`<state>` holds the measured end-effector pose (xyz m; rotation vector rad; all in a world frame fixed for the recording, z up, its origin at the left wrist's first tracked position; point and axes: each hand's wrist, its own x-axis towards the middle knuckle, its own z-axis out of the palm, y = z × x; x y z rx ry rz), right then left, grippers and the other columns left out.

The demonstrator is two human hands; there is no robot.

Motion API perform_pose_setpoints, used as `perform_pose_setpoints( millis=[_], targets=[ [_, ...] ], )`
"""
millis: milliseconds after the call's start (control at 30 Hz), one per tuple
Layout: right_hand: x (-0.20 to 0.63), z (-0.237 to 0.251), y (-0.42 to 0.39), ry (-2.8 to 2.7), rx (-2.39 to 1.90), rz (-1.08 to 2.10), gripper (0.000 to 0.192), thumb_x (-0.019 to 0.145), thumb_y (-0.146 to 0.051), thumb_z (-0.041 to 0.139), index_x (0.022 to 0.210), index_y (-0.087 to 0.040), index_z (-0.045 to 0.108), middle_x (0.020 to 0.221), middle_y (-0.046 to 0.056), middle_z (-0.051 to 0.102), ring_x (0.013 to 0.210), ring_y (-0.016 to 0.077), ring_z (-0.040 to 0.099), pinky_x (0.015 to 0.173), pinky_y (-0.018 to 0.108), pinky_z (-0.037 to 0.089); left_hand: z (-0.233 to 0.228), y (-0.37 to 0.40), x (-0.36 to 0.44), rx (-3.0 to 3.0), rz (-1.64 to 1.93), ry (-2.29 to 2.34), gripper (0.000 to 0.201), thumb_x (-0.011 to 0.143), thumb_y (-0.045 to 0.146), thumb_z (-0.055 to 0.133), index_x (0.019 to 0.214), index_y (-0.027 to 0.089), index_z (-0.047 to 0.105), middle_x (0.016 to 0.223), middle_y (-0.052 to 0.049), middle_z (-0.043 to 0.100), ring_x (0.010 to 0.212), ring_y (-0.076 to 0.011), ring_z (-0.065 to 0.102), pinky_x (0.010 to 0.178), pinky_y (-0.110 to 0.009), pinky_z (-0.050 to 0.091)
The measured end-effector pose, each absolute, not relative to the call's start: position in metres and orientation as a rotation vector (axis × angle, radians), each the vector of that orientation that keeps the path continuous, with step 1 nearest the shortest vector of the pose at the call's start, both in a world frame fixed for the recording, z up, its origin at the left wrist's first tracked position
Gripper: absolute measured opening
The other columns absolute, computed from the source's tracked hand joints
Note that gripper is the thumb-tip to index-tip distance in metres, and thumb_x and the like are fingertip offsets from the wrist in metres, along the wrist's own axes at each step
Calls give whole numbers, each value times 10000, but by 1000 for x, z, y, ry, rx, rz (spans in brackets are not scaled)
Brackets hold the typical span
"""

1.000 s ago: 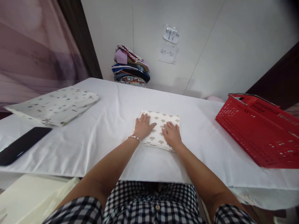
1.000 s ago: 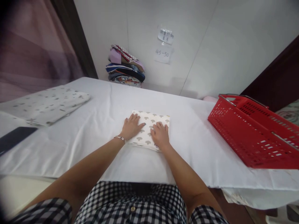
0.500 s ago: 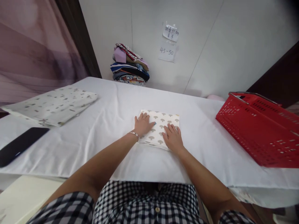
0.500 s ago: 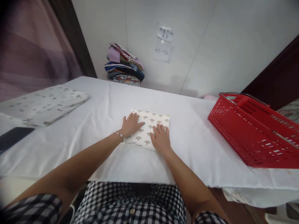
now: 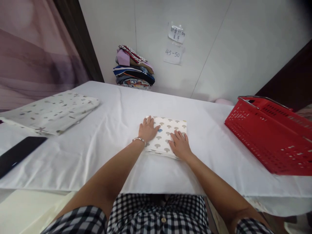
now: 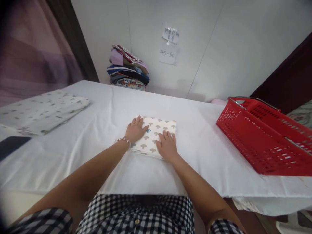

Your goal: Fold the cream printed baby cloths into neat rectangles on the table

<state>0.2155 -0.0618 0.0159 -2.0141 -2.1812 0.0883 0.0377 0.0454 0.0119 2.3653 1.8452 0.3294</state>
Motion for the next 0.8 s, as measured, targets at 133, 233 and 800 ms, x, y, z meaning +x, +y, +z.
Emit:
perform_pose_setpoints(
  millis=[133,233,800],
  targets=[
    [216,29,-30,-2185,-2012,112,557,947,-474,304,1429,-198,338,1533,108,234,1419,258,153,1117,479,108,12,45,38,2368,353,1846,664,903,565,255,1446,186,304,1557,-61,190,1409,-314,173,1074,-476,301],
    [222,29,-4,-2133,-2085,87,584,951,-473,285,1443,-158,305,1542,122,198,1424,265,124,1122,480,84,12,44,37,2361,364,1845,660,905,564,252,1442,185,311,1556,-52,195,1405,-306,180,1069,-470,312],
    [232,12,7,-2092,-2130,91,585,955,-491,243,1431,-160,322,1530,107,245,1410,256,174,1121,485,119,17,48,33,2342,294,1791,668,889,587,243,1445,220,291,1568,-38,152,1414,-302,170,1047,-471,354]
  ],
)
